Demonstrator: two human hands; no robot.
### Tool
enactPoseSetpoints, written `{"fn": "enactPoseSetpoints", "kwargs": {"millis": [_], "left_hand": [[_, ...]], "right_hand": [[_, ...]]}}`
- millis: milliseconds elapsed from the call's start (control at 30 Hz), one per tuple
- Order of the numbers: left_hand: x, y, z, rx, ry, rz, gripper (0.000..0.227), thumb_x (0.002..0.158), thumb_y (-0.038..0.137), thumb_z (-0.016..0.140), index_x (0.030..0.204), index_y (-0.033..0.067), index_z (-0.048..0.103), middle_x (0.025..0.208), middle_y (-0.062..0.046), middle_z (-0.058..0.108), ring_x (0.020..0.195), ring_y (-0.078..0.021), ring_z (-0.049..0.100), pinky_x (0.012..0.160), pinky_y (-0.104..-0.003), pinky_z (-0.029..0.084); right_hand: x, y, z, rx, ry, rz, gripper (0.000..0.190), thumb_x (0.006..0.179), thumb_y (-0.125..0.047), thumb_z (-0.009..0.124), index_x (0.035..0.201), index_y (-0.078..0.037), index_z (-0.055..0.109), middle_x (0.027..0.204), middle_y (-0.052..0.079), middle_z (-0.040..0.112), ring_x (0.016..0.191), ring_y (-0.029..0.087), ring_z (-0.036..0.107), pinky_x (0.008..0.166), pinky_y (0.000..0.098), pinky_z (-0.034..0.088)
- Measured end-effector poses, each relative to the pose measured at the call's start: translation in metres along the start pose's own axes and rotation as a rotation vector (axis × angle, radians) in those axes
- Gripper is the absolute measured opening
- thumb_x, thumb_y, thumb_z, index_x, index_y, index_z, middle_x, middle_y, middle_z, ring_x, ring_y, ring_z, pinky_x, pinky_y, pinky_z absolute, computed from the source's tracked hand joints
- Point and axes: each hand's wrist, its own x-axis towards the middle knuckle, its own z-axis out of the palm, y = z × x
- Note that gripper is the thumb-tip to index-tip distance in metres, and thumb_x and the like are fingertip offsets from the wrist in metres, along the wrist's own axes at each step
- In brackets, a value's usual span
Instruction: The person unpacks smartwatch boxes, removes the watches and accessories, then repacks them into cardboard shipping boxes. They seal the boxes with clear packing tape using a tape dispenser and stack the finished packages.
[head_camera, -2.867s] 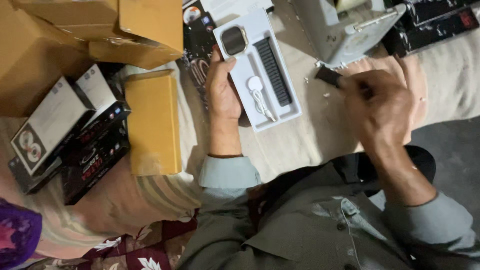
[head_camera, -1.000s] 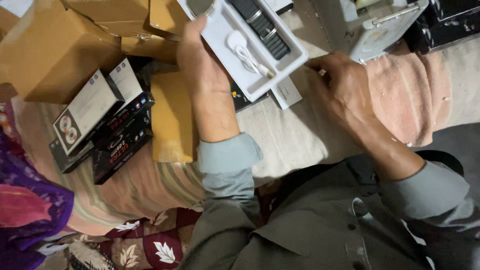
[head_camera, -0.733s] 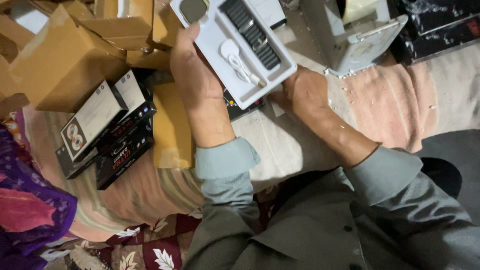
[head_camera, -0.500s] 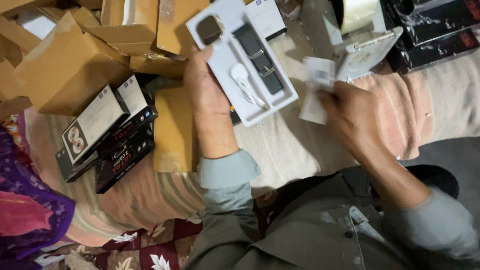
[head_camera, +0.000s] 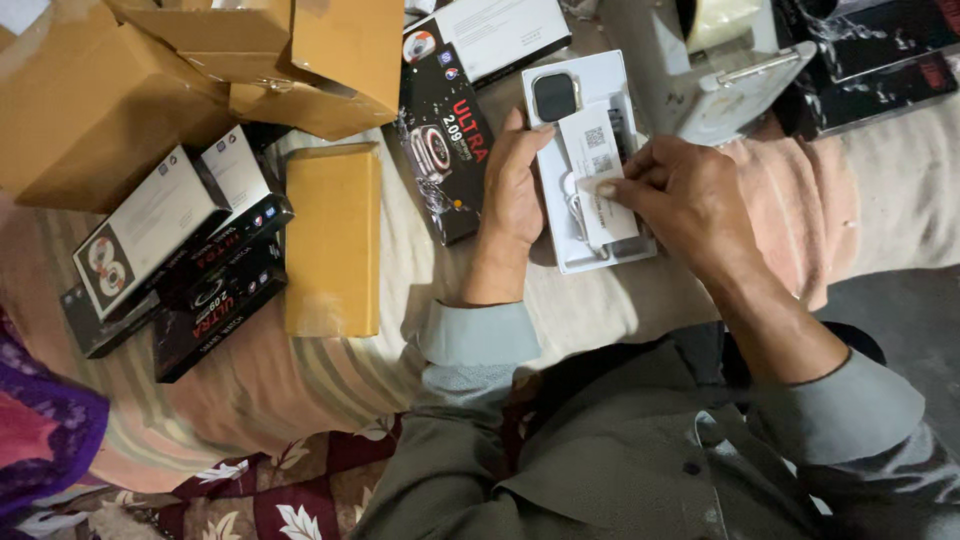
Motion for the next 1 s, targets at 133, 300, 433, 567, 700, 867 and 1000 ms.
{"fn": "enactPoseSetpoints", "kwargs": {"millis": [133,300,433,567,700,867,1000], "left_hand": [[0.002,-0.004,-0.006,0.021,0.058,0.005,0.035,0.1,0.007,0.058,0.134,-0.0015,0.057,0.122,-0.01,0.065,0.116,-0.0187,0.06,0.105,-0.035,0.047],[0.001,-0.011,-0.001,0.152,0.074,0.042,0.041,0.098,0.0,0.07,0.135,0.0017,0.054,0.121,-0.01,0.066,0.112,-0.0178,0.063,0.099,-0.036,0.052],[-0.004,0.0,0.008,0.167,0.023,0.019,0.046,0.096,-0.001,0.07,0.139,0.0033,0.055,0.124,-0.009,0.067,0.113,-0.0165,0.064,0.1,-0.034,0.052],[-0.011,0.019,0.018,0.156,-0.052,-0.096,0.046,0.094,0.001,0.069,0.138,0.002,0.056,0.123,-0.01,0.068,0.111,-0.0181,0.066,0.099,-0.035,0.053],[-0.012,0.03,0.035,0.295,-0.173,-0.144,0.042,0.098,0.003,0.07,0.138,-0.0034,0.057,0.122,-0.011,0.07,0.112,-0.0187,0.066,0.103,-0.034,0.053],[-0.017,0.062,0.038,0.834,-0.006,-0.014,0.051,0.102,0.027,0.066,0.147,0.006,0.057,0.12,-0.007,0.069,0.108,-0.0176,0.063,0.098,-0.032,0.052],[-0.022,0.093,0.031,1.86,0.477,0.249,0.062,0.099,0.048,0.071,0.147,0.0099,0.058,0.125,-0.014,0.065,0.121,-0.033,0.058,0.103,-0.046,0.047]], "right_hand": [[0.003,0.005,0.006,-0.04,0.043,-0.088,0.032,0.083,-0.021,0.087,0.093,0.006,0.071,0.075,0.015,0.074,0.059,0.016,0.069,0.049,0.0275,0.052],[-0.001,0.008,0.007,-0.099,0.049,-0.118,0.036,0.086,-0.024,0.086,0.094,0.007,0.069,0.075,0.018,0.074,0.058,0.017,0.069,0.048,0.0295,0.053],[-0.01,0.013,0.001,-0.193,0.183,-0.208,0.044,0.096,-0.03,0.083,0.107,0.01,0.067,0.08,0.016,0.069,0.06,0.016,0.064,0.046,0.0247,0.049],[-0.015,0.024,-0.014,0.275,-0.062,0.029,0.042,0.098,-0.03,0.073,0.115,0.007,0.066,0.071,0.008,0.061,0.051,0.01,0.052,0.039,0.0216,0.038],[-0.013,0.031,-0.023,0.57,-0.294,0.25,0.031,0.096,-0.02,0.068,0.11,0.007,0.071,0.067,0.011,0.06,0.047,0.01,0.049,0.038,0.0229,0.034],[-0.031,0.027,-0.024,0.817,-0.235,0.177,0.025,0.1,-0.013,0.066,0.112,0.009,0.069,0.078,0.01,0.067,0.053,0.011,0.056,0.045,0.0259,0.049],[-0.045,0.013,-0.028,0.813,-0.2,0.173,0.026,0.097,-0.011,0.064,0.116,0.007,0.069,0.09,0.014,0.075,0.057,0.014,0.063,0.052,0.0264,0.055]]}}
